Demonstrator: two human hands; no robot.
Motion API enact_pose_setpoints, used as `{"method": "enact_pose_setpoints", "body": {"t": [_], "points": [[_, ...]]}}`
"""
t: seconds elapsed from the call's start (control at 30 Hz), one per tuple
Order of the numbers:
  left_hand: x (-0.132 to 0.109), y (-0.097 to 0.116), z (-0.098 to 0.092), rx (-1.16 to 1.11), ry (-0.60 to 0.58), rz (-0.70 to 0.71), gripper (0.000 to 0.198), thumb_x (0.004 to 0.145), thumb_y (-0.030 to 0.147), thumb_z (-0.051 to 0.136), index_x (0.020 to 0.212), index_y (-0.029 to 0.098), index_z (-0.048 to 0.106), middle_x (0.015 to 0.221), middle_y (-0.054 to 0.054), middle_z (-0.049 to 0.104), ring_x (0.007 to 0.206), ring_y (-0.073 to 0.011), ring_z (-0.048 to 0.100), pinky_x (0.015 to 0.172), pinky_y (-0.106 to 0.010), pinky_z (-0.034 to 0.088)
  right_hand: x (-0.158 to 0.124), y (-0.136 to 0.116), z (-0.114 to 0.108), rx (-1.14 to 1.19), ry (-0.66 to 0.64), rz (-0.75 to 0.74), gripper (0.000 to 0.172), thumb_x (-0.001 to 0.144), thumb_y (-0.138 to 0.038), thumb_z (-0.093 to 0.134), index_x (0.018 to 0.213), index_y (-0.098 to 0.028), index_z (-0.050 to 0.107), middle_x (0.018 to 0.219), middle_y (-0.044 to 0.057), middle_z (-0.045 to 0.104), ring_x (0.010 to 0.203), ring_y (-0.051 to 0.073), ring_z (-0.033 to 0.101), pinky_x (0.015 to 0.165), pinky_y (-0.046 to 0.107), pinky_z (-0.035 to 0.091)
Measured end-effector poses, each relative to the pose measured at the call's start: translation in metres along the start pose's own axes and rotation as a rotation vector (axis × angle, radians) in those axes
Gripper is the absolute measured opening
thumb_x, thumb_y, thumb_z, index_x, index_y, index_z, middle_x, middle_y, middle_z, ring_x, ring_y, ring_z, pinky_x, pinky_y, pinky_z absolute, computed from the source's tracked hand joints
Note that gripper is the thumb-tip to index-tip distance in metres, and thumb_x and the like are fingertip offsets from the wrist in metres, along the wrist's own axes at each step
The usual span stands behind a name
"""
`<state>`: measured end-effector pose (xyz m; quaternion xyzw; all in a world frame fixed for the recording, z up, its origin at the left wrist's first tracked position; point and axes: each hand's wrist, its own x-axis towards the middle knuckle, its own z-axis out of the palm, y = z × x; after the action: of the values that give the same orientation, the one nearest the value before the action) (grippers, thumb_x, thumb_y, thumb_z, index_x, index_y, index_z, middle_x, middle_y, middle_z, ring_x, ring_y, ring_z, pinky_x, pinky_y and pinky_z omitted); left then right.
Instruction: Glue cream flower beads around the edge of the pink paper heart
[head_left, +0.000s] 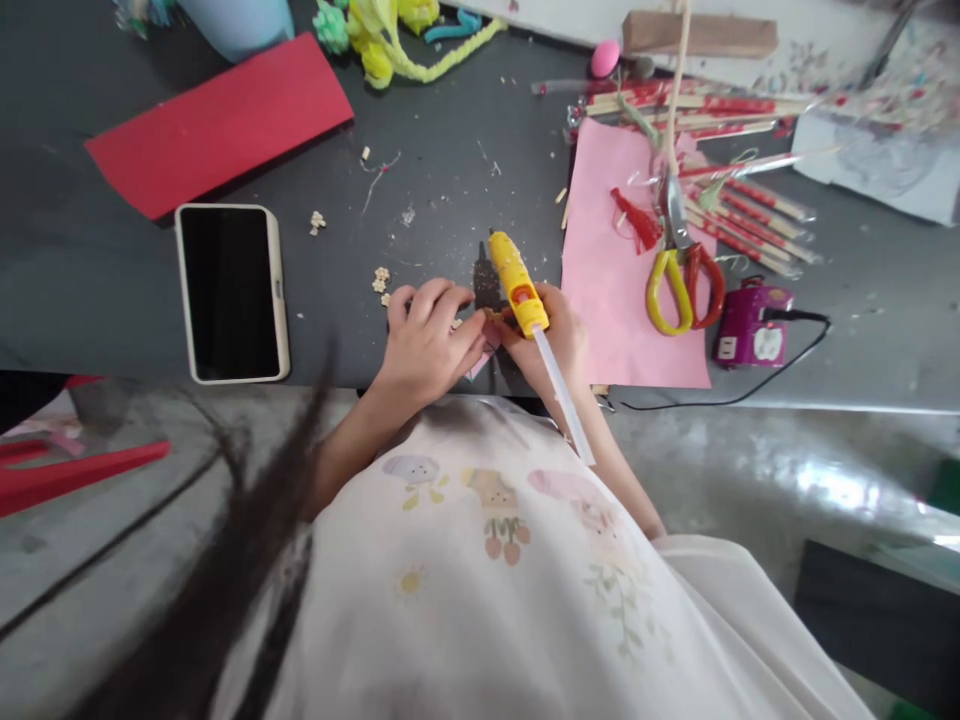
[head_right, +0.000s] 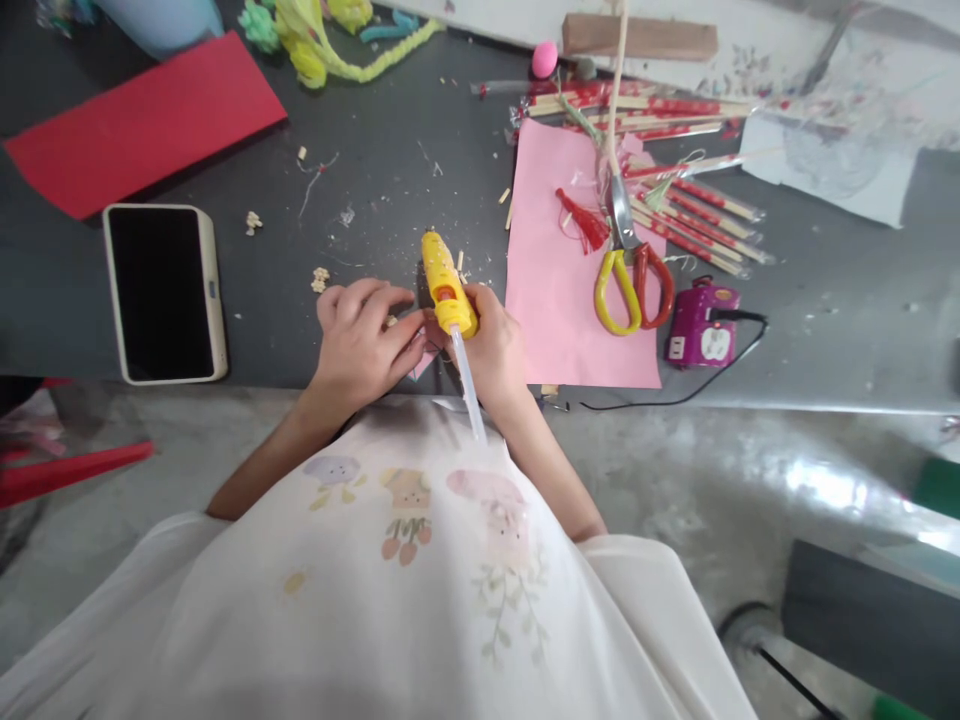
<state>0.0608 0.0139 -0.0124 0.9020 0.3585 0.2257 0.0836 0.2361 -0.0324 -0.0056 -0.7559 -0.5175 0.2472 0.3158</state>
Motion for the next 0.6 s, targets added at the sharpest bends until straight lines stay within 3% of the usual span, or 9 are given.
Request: {"method": "enact_pose_setpoints", "body": {"t": [0.6], "points": [[-0.002,-0.0017,0.0011,0.045,0.051,0.035,0.02,0.097,0.032,0.053,0.11,0.025,0.066,0.116,-0.006,0.067,0.116,-0.0267,0.054,0.097,-0.047,0.034,0.0009,0.0003,0.0007,0.065,0.01,0.049,0.033,0.078,-0.039,0.07,0.107,-0.026,0.06,0.094,0.0,0.074,0.08,0.02,0.068,0.074,0.035,0.054]]}}
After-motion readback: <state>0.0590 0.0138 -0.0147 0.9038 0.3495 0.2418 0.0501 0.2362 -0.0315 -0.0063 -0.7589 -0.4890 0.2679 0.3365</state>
